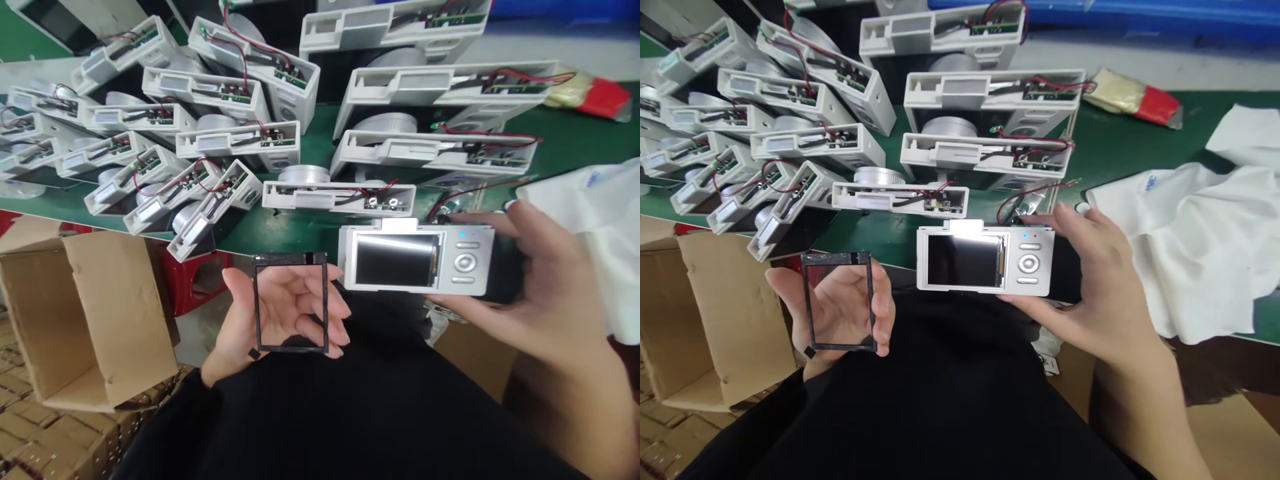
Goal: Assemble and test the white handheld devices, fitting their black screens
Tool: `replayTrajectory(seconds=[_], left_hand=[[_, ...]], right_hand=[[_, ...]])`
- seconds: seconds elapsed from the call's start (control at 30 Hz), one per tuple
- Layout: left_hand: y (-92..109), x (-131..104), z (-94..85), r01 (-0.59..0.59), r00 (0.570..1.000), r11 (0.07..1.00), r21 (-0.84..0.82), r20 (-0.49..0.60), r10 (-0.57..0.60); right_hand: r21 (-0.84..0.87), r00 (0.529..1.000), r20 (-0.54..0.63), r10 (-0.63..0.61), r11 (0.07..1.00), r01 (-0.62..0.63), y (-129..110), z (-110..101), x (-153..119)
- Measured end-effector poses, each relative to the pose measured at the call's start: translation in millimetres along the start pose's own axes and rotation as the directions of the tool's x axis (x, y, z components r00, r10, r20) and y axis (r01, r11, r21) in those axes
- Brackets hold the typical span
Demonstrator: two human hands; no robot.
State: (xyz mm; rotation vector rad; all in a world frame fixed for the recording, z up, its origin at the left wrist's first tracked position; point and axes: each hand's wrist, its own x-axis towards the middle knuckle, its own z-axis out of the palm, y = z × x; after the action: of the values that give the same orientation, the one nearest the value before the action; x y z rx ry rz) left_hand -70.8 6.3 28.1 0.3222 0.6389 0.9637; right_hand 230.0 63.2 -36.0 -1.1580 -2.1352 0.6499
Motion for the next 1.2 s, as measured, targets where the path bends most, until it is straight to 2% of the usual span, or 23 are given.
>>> replayTrajectory(seconds=[0.1,0.2,0.27,0.33,0.43,0.53,0.63,0.77,0.9,1.2], left_hand=[[0,2,1.5,0.028,1.000,0.999,-0.041,0.005,-0.028],[3,9,3.4,0.080,0.989,0.994,-0.073,0.129,-0.070],[5,14,6.2,0.078,0.978,0.990,-0.114,0.201,-0.054],[7,17,10.7,0.040,0.973,0.986,-0.160,0.229,-0.003],[6,20,17.8,-0.003,0.973,0.977,-0.215,0.226,0.052],[7,21,22.3,0.055,0.986,0.980,-0.192,0.166,-0.023],[8,21,23.9,0.116,0.984,0.976,-0.186,0.158,-0.086],[7,23,24.0,0.082,0.968,0.956,-0.282,0.251,-0.009],[5,24,23.6,0.046,0.918,0.930,-0.364,0.382,0.104],[7,21,27.8,0.058,0.938,0.952,-0.301,0.342,0.051]], right_hand=[[-0.011,1.000,0.006,-0.008,1.000,0.008,2,1,0],[-0.026,0.999,0.021,-0.024,0.999,0.024,3,0,0],[-0.042,0.999,0.014,-0.040,0.998,0.040,4,-1,-1],[-0.060,0.998,0.001,-0.061,0.996,0.061,4,-1,0],[-0.089,0.997,-0.004,-0.079,0.993,0.078,3,-2,1],[-0.109,0.996,-0.015,-0.093,0.990,0.091,1,-1,2],[-0.118,0.994,-0.021,-0.108,0.987,0.105,0,0,4],[-0.125,0.993,-0.021,-0.116,0.986,0.112,0,0,5],[-0.129,0.992,-0.022,-0.125,0.984,0.122,0,0,6],[-0.132,0.991,-0.012,-0.130,0.983,0.127,0,0,6]])
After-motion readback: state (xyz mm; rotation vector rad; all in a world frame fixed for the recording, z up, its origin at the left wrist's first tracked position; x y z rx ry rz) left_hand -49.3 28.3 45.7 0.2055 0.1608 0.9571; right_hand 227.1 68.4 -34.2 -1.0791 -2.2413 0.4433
